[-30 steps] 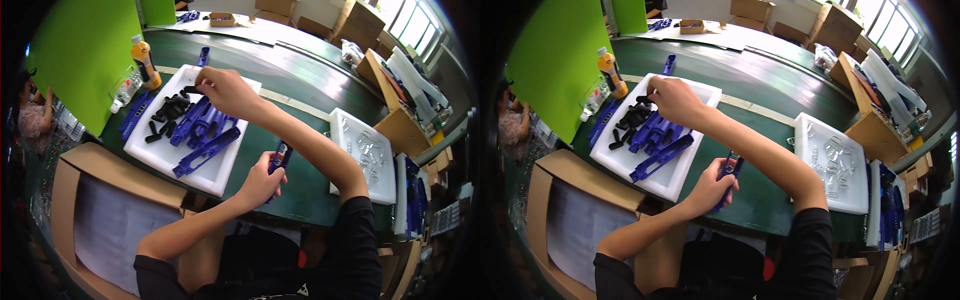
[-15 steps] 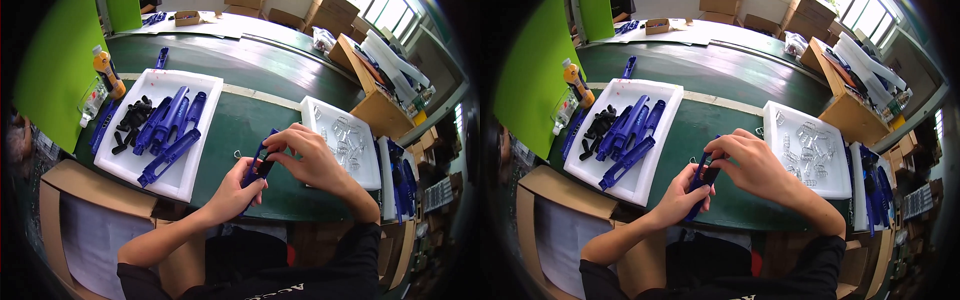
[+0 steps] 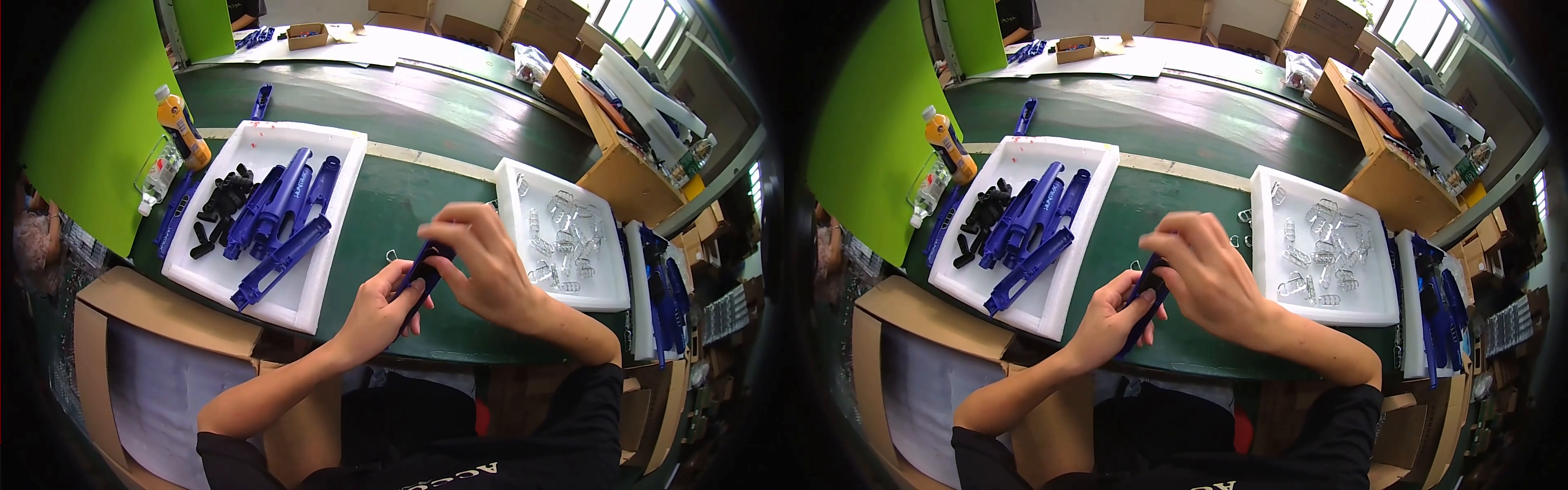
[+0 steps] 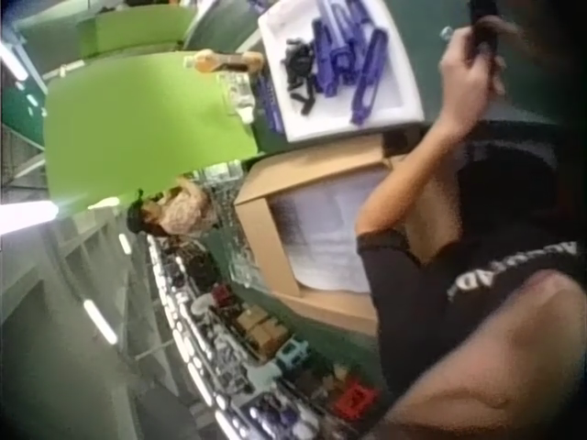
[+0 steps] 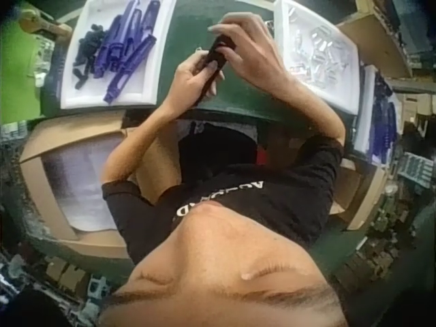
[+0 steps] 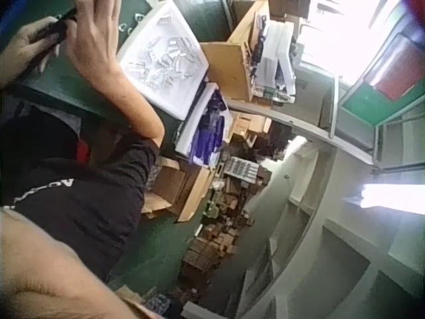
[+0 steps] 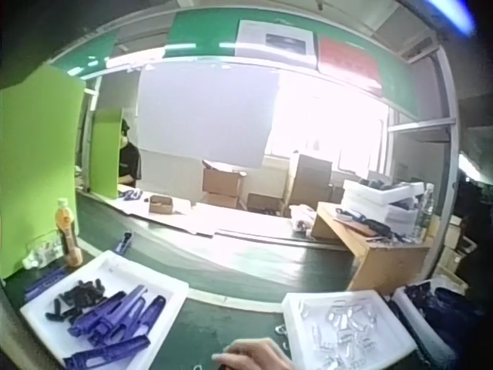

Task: The person assembles blue plastic housings by hand, inserting metal rings and black plastic internal components into them.

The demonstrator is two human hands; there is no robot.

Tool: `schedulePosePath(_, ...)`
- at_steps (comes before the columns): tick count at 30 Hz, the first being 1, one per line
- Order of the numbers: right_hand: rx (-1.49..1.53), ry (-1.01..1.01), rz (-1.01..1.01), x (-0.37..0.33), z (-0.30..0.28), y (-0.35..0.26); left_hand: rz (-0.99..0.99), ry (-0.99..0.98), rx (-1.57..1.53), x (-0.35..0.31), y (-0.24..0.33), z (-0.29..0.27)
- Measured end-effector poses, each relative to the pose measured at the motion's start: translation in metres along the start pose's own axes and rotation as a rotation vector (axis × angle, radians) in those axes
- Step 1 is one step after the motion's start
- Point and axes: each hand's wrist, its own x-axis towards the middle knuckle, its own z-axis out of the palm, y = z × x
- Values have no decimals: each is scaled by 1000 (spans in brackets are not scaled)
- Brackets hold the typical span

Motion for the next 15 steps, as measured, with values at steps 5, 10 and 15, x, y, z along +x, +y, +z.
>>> schedulePosePath(5, 237, 48, 364, -7, 8, 4, 29, 27, 25, -3, 3, 5)
schedulePosePath(10, 754, -145, 690, -10, 14, 9, 7, 40, 21, -3, -4, 3)
schedulePosePath(15, 803, -92, 691, -11, 16, 11, 2, 39, 0, -3, -3, 1)
